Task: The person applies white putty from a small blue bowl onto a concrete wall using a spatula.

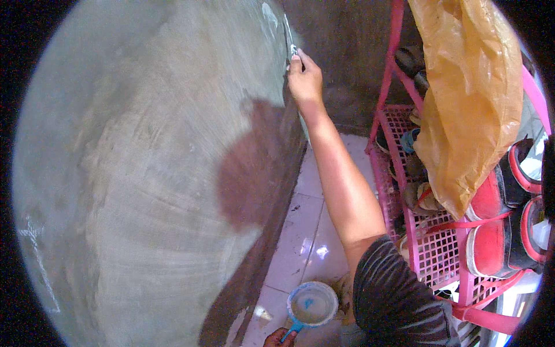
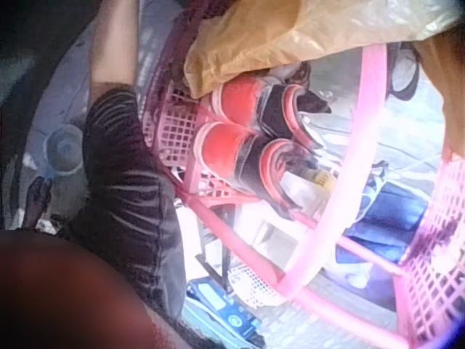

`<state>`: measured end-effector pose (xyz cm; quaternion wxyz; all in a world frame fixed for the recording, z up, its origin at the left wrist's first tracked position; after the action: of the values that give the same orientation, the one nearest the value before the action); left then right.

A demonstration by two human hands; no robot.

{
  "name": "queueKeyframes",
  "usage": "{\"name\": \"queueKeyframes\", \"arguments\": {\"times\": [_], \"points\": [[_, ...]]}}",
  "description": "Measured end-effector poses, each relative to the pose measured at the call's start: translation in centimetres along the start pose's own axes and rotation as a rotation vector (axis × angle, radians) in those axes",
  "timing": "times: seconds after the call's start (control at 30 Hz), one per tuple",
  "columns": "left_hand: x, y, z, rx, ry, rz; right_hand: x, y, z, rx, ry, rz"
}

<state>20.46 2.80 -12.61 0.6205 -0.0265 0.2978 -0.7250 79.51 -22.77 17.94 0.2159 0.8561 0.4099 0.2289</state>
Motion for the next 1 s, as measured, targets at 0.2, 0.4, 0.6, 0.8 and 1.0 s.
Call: {"name": "queueKeyframes", "arguments": {"times": [0.2, 0.4, 0.6, 0.8, 1.0], "points": [[0.1, -0.4, -0.5, -0.057, -0.071, -0.031, 0.7, -2.1, -2.7, -0.128, -0.185, -0.014], [1.0, 0.8, -2.7, -0.073, -0.064, -0.008, -2.7, -2.1, -3.5, -0.059, -0.075, 0.119], [1.5, -0.3, -3.4, -0.085, -0.01, -0.022, -1.6, -0.9, -2.5, -0.062, -0.052, 0.034], [1.3, 0.8, -2.3, 0.003, 0.012, -0.003, -3.2, 0.1, -1.3, 0.027, 0.044, 0.026], [0.4, 0.5, 0.4, -0.038, -0.109, -0.08, -1.7, 1.7, -2.1, 0.062, -0.006, -0.065]]}}
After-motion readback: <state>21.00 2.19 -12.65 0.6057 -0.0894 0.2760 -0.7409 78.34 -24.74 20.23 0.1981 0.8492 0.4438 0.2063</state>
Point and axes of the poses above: each hand's wrist, its own y-axis towards the middle knuckle, its own x-axis out of the palm, z = x × y, the point moved 9 cm from there along y, towards the middle knuckle, and after that the axes turned 5 degrees about z, right-handed, at the moved point
